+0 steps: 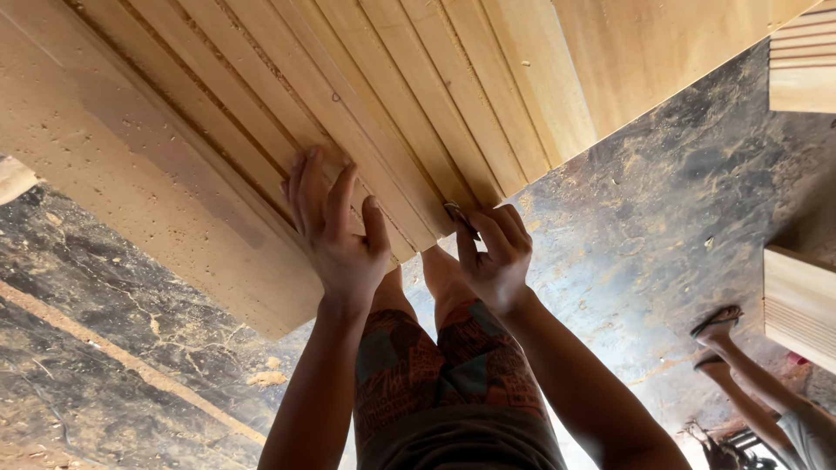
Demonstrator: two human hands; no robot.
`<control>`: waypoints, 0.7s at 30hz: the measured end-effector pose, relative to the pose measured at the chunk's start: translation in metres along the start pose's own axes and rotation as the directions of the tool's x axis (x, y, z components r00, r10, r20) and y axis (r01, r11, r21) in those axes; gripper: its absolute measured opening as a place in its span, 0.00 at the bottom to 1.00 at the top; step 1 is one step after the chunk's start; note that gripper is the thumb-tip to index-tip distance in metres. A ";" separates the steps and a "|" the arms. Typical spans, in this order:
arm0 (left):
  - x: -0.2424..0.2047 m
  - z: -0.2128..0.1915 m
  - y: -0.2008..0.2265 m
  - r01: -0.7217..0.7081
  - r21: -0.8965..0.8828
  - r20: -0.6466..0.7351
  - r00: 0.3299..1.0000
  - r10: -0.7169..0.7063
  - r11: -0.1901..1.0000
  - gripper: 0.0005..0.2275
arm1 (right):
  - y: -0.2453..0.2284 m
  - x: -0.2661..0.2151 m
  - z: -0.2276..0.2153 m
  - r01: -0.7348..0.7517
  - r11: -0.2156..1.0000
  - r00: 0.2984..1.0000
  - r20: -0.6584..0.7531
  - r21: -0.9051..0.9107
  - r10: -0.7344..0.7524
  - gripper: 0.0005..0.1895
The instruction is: The person sands a large wooden panel with parallel grooves using a sanding block. They move the block back and forth along the grooves, holding the panel with the other hand. The work continues across the surface of the panel.
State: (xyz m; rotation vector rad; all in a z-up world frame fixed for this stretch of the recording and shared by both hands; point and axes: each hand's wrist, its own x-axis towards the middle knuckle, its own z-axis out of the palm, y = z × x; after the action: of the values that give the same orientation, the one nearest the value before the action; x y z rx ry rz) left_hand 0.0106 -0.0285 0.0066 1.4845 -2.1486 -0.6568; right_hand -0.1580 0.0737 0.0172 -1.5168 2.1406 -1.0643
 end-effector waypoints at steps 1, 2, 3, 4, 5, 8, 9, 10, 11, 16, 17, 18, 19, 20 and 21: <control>0.004 0.000 -0.004 0.005 -0.035 0.000 1.000 -0.005 0.999 0.16 | -0.001 0.001 -0.001 -0.005 1.000 1.000 0.000 0.006 0.005 0.06; 0.010 0.001 -0.008 0.010 -0.070 0.001 1.000 -0.010 0.998 0.16 | -0.004 0.003 -0.001 -0.009 1.000 1.000 0.003 0.004 0.009 0.05; 0.016 0.002 -0.013 0.012 -0.101 -0.010 1.000 -0.013 0.995 0.16 | -0.007 0.009 0.001 -0.003 1.000 1.000 0.002 0.007 0.003 0.06; 0.023 0.003 -0.016 0.002 -0.065 -0.010 1.000 -0.003 0.998 0.17 | -0.010 0.017 0.005 0.003 1.000 1.000 0.000 0.010 -0.003 0.06; 0.032 0.005 -0.021 -0.009 -0.027 -0.010 1.000 0.009 1.000 0.18 | -0.013 0.028 0.010 0.013 1.000 1.000 -0.011 -0.001 -0.013 0.06; 0.064 0.015 -0.037 -0.062 0.060 -0.026 0.998 0.063 0.996 0.22 | -0.019 0.067 0.036 0.030 0.999 0.998 -0.052 -0.029 -0.032 0.07; 0.072 0.019 -0.041 -0.089 0.079 -0.034 0.995 0.092 0.993 0.23 | -0.021 0.081 0.048 0.030 0.999 0.996 -0.081 -0.042 -0.033 0.07; 0.076 0.022 -0.043 -0.094 0.126 -0.034 0.995 0.099 0.988 0.23 | -0.020 0.092 0.058 0.054 0.998 0.995 -0.087 -0.040 -0.058 0.07; 0.081 0.024 -0.044 -0.098 0.177 -0.036 0.994 0.106 0.979 0.23 | -0.018 0.101 0.065 0.081 0.996 0.992 -0.093 -0.034 -0.083 0.07; 0.089 0.014 -0.027 -0.074 0.280 0.016 0.997 0.072 0.957 0.25 | -0.021 0.077 0.039 0.017 0.998 0.999 -0.042 -0.063 -0.020 0.05; 0.089 0.011 -0.021 -0.057 0.293 0.031 0.998 0.049 0.954 0.25 | -0.022 0.065 0.023 0.015 0.999 1.000 -0.022 -0.046 -0.016 0.05; 0.092 0.010 -0.018 -0.040 0.306 0.046 0.999 0.027 0.951 0.26 | -0.020 0.059 0.015 0.013 0.999 1.000 -0.002 -0.029 -0.013 0.04; 0.090 0.007 -0.016 -0.038 0.309 0.054 0.998 0.022 0.950 0.26 | -0.021 0.051 0.011 -0.003 0.999 1.000 0.011 -0.033 0.003 0.04; 0.087 0.006 -0.015 -0.036 0.311 0.062 0.998 0.017 0.950 0.26 | -0.021 0.047 0.011 -0.019 0.999 1.000 0.024 -0.038 0.020 0.05; 0.086 0.004 -0.015 -0.047 0.310 0.067 0.997 0.027 0.950 0.26 | -0.021 0.051 0.017 -0.033 0.998 0.999 0.022 -0.046 0.034 0.05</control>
State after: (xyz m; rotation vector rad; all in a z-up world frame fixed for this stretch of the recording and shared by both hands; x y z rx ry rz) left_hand -0.0091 -0.1136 0.0019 1.5925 -2.4084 -0.3646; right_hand -0.1533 0.0179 0.0287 -1.5008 2.1809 -0.9884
